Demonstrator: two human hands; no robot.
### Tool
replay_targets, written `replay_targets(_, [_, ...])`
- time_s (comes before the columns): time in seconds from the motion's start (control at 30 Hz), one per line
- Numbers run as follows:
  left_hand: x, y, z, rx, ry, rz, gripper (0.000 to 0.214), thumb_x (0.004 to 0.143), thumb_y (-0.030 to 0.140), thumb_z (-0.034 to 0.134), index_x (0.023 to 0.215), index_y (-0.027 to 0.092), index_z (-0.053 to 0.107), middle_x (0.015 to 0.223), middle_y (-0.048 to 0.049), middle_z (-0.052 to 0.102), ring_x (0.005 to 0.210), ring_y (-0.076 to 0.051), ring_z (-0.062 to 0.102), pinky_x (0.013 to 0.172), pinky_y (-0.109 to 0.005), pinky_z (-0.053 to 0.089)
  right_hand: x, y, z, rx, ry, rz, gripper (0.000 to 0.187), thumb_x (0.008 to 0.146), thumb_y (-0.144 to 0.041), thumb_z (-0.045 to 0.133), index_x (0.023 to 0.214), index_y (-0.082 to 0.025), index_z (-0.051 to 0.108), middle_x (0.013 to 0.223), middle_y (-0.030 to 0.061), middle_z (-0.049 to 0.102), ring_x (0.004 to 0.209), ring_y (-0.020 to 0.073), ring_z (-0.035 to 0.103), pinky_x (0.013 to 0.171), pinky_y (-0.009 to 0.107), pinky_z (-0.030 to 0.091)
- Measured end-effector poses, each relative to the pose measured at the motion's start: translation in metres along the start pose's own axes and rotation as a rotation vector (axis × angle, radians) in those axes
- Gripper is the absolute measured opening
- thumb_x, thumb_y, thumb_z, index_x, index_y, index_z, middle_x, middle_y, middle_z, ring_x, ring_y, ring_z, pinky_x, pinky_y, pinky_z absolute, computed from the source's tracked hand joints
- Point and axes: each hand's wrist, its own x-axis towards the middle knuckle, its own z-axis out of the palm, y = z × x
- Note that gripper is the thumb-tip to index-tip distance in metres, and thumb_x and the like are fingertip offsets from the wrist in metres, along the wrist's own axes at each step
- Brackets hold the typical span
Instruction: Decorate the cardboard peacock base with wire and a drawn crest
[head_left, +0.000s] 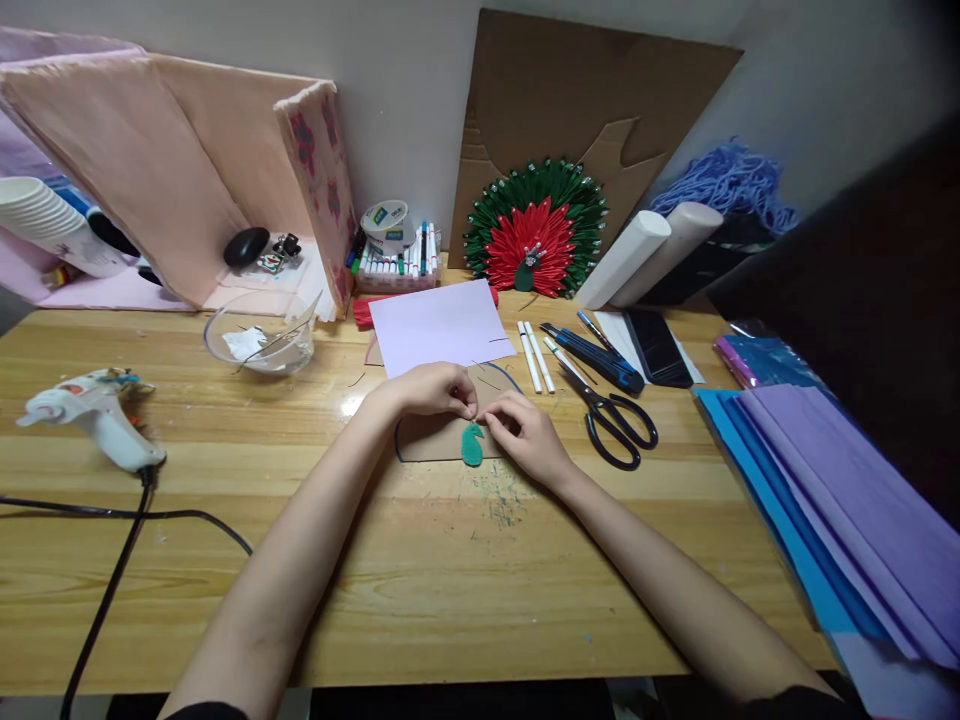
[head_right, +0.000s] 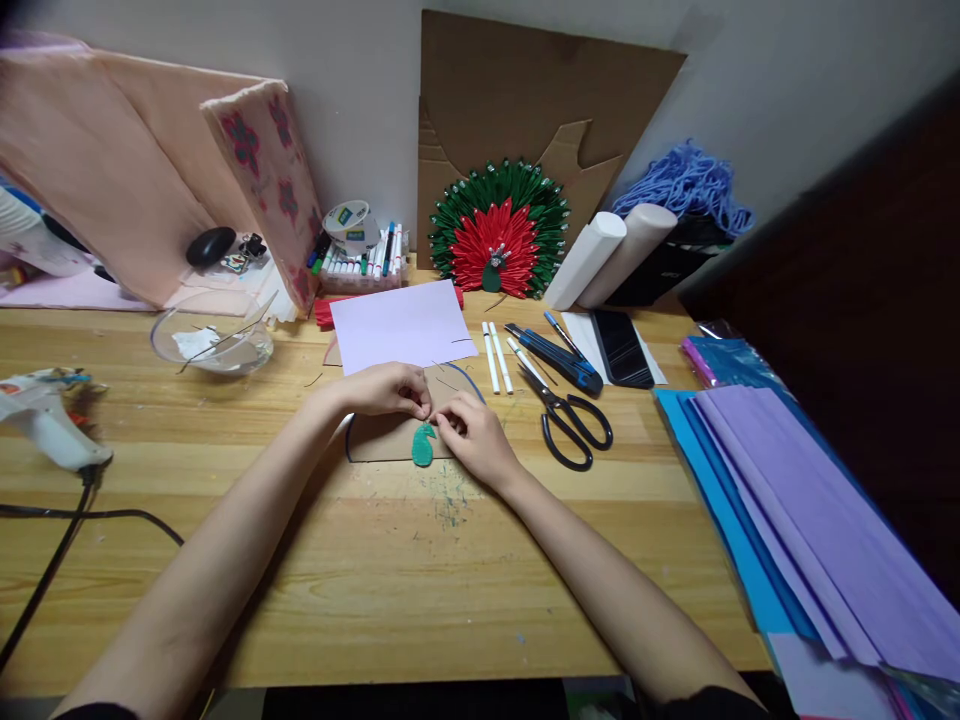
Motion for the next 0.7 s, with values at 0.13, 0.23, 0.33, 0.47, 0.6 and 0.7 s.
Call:
replay_targets(0.13, [0.001, 0.002, 0.000, 0.004, -0.016, 0.028, 0.015, 0.077, 0.024, 0.060, 0.085, 0.017, 0.071, 0.083, -0.0031, 0.065, 0.081, -0.012, 0.056, 0.073, -0.019, 0.038, 0.001, -0.001, -0.003, -0.001, 0.032, 0.015, 0.018, 0.087, -0.022, 0.049, 0.079, -0.018, 0.064, 0.077, 0.0031, 0.056, 0.070, 0.0143, 0.052, 0.062, 0.027, 0.040])
replay_targets(0.23, [0.002, 0.004, 0.000, 0.033, -0.031, 0.019, 0.016, 0.078, 0.024, 0.059, 0.087, 0.017, 0.071, 0.082, -0.0035, 0.065, 0.079, -0.013, 0.055, 0.072, -0.020, 0.038, 0.002, -0.001, -0.003, 0.000, 0.038, 0.010, 0.018, 0.087, -0.021, 0.049, 0.078, -0.018, 0.064, 0.076, 0.0038, 0.057, 0.072, 0.0155, 0.053, 0.065, 0.028, 0.041])
replay_targets(0.33, [0.002, 0.008, 0.000, 0.071, -0.034, 0.005, 0.016, 0.078, 0.021, 0.058, 0.087, 0.016, 0.071, 0.082, -0.0038, 0.064, 0.079, -0.013, 0.055, 0.072, -0.020, 0.038, 0.001, -0.001, -0.003, 0.002, 0.034, 0.010, 0.019, 0.088, -0.021, 0.048, 0.078, -0.019, 0.064, 0.077, 0.0039, 0.058, 0.074, 0.0159, 0.054, 0.067, 0.029, 0.042])
replay_targets(0.47, [0.001, 0.011, 0.000, 0.116, -0.028, -0.015, 0.015, 0.077, 0.019, 0.058, 0.084, 0.017, 0.071, 0.081, -0.0029, 0.063, 0.080, -0.013, 0.055, 0.071, -0.019, 0.037, 0.001, -0.001, -0.003, 0.005, 0.030, 0.004, 0.019, 0.088, -0.021, 0.048, 0.078, -0.019, 0.064, 0.078, 0.0037, 0.058, 0.074, 0.0161, 0.054, 0.067, 0.029, 0.042])
replay_targets(0.6, [0.001, 0.012, 0.001, 0.134, -0.024, -0.024, 0.017, 0.077, 0.020, 0.057, 0.086, 0.017, 0.070, 0.086, -0.0035, 0.064, 0.080, -0.013, 0.055, 0.071, -0.019, 0.038, 0.001, -0.001, -0.003, 0.001, 0.029, -0.004, 0.020, 0.088, -0.021, 0.047, 0.078, -0.019, 0.064, 0.078, 0.0041, 0.058, 0.075, 0.0162, 0.054, 0.068, 0.029, 0.043])
replay_targets(0.7, [0.001, 0.014, 0.001, 0.143, -0.036, -0.041, 0.016, 0.077, 0.019, 0.056, 0.085, 0.016, 0.070, 0.085, -0.0043, 0.065, 0.079, -0.013, 0.056, 0.070, -0.020, 0.038, 0.000, -0.002, -0.003, -0.004, 0.022, -0.005, 0.020, 0.088, -0.020, 0.047, 0.078, -0.018, 0.064, 0.079, 0.0043, 0.058, 0.075, 0.0161, 0.055, 0.068, 0.029, 0.043])
